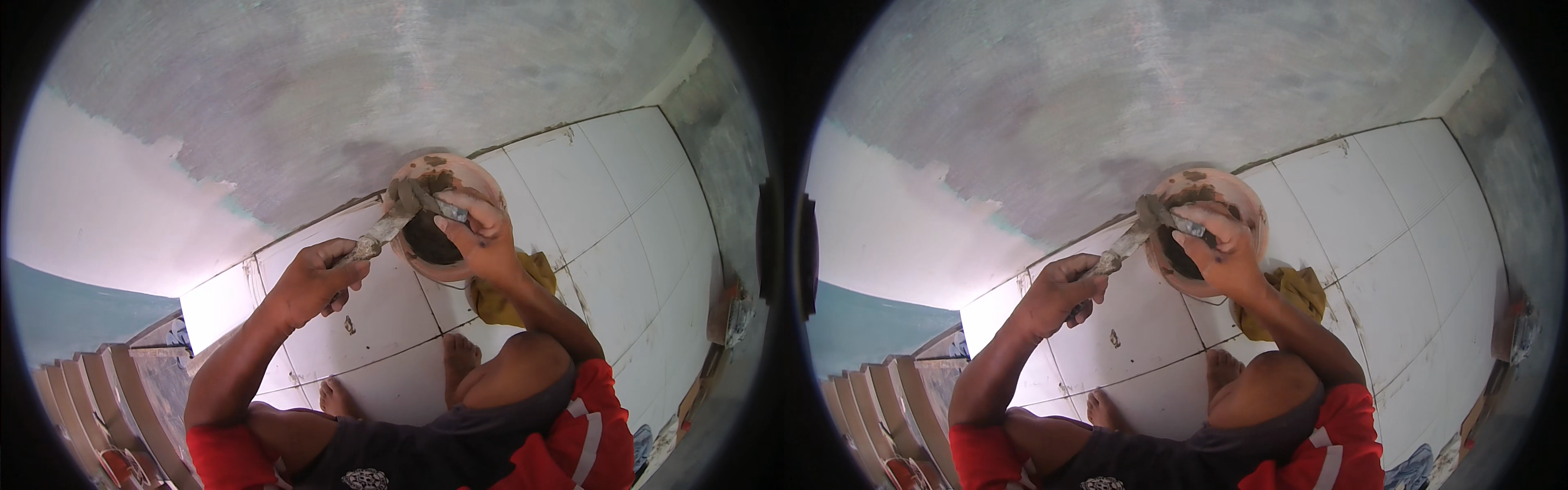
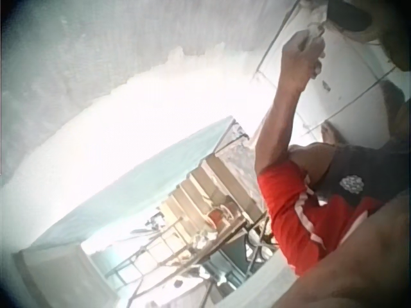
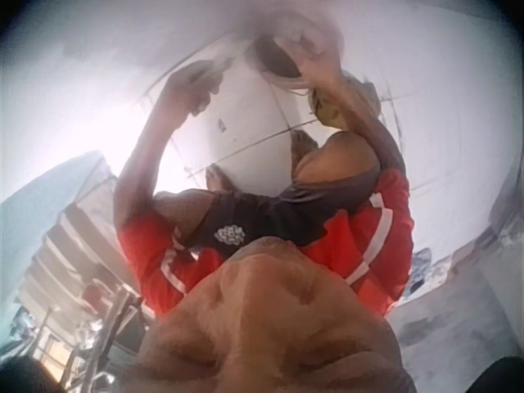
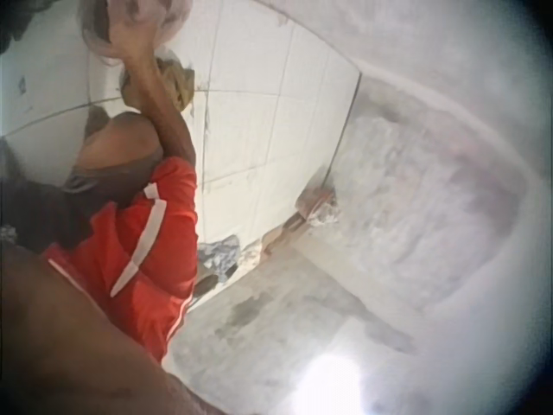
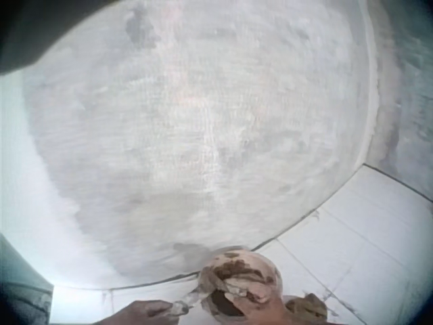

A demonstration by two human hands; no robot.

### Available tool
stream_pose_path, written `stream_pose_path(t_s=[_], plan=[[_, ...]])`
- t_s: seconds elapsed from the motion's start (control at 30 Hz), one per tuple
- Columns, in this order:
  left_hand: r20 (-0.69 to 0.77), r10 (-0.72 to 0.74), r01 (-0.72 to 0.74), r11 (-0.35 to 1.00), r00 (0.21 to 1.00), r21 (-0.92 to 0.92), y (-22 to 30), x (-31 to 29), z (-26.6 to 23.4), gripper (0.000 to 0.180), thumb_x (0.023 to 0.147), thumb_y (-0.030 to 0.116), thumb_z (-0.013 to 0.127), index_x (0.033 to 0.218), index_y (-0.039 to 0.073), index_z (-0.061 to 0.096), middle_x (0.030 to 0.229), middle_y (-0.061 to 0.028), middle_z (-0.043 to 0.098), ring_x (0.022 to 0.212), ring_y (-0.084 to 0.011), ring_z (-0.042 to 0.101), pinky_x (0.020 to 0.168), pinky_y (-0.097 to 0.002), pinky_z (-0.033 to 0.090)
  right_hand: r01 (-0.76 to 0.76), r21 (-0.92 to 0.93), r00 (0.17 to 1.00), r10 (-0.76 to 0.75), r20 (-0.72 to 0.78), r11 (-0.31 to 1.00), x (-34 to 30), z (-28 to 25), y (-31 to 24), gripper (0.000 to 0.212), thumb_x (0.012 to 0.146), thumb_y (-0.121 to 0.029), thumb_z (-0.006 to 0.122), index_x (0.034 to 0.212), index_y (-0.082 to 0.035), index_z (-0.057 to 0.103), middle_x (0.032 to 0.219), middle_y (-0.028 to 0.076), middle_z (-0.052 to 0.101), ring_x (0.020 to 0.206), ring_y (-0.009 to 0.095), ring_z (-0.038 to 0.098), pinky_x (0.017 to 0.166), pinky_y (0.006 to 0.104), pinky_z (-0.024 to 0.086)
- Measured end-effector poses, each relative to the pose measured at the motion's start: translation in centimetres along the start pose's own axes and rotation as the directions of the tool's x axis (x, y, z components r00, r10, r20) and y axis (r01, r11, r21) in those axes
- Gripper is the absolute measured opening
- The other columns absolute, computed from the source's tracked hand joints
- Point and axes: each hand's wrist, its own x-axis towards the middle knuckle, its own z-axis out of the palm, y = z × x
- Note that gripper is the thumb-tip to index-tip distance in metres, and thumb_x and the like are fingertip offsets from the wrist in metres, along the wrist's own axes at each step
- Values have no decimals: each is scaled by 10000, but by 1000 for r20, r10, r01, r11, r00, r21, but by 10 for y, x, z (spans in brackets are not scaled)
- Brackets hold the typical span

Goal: The person scoops grout from a bucket using a trowel and applies it to the gaps between white floor tiles. They smooth the grout lines with the trowel and then wipe the tile surface with a yellow cloth to remove excess grout.

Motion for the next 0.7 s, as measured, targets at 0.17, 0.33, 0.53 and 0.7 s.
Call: stream_pose_path(t_s=[0.17, 0.33, 0.53, 0.7], plan=[[38, 12, -9, 996, 999, -87, -10, 0, -15, 321, 957, 258, 698, 1171, 22, 657, 774, -7, 606, 503, -65, 504, 429, -221, 370, 455, -525, 890, -339, 305, 719, 12, -8, -9, 511, 690, 143, 664, 1164, -42, 723, 1160, 139, 686, 1113, 319, 622, 1002, 448, 507], [43, 13, -8, 992, 999, -129, -13, -1, -17, 327, 955, 244, 700, 1186, 16, 660, 764, -6, 600, 488, -64, 494, 413, -221, 344, 528, -588, 849, -360, 386, 613, 15, -17, -6, 505, 655, 93, 681, 1139, -42, 729, 1156, 104, 677, 1129, 347, 579, 959, 441, 504], [-22, 10, -10, 1000, 1000, 30, -9, 12, -8, 353, 959, 234, 703, 1220, 1, 659, 797, -12, 624, 570, -59, 523, 510, -230, 424, 255, -458, 964, -186, 190, 852, 8, -45, 13, 403, 768, 104, 681, 1151, -20, 703, 1153, 128, 677, 1040, 286, 632, 927, 368, 516], [-93, 141, -103, 938, 986, 330, -10, 20, 3, 398, 964, 238, 704, 1267, -13, 649, 888, -52, 677, 786, -97, 581, 744, -282, 511, -195, 18, 981, 195, 7, 981, 3, -37, 14, 274, 896, 32, 691, 1169, 12, 673, 1077, 108, 695, 988, 158, 631, 922, 298, 501]])
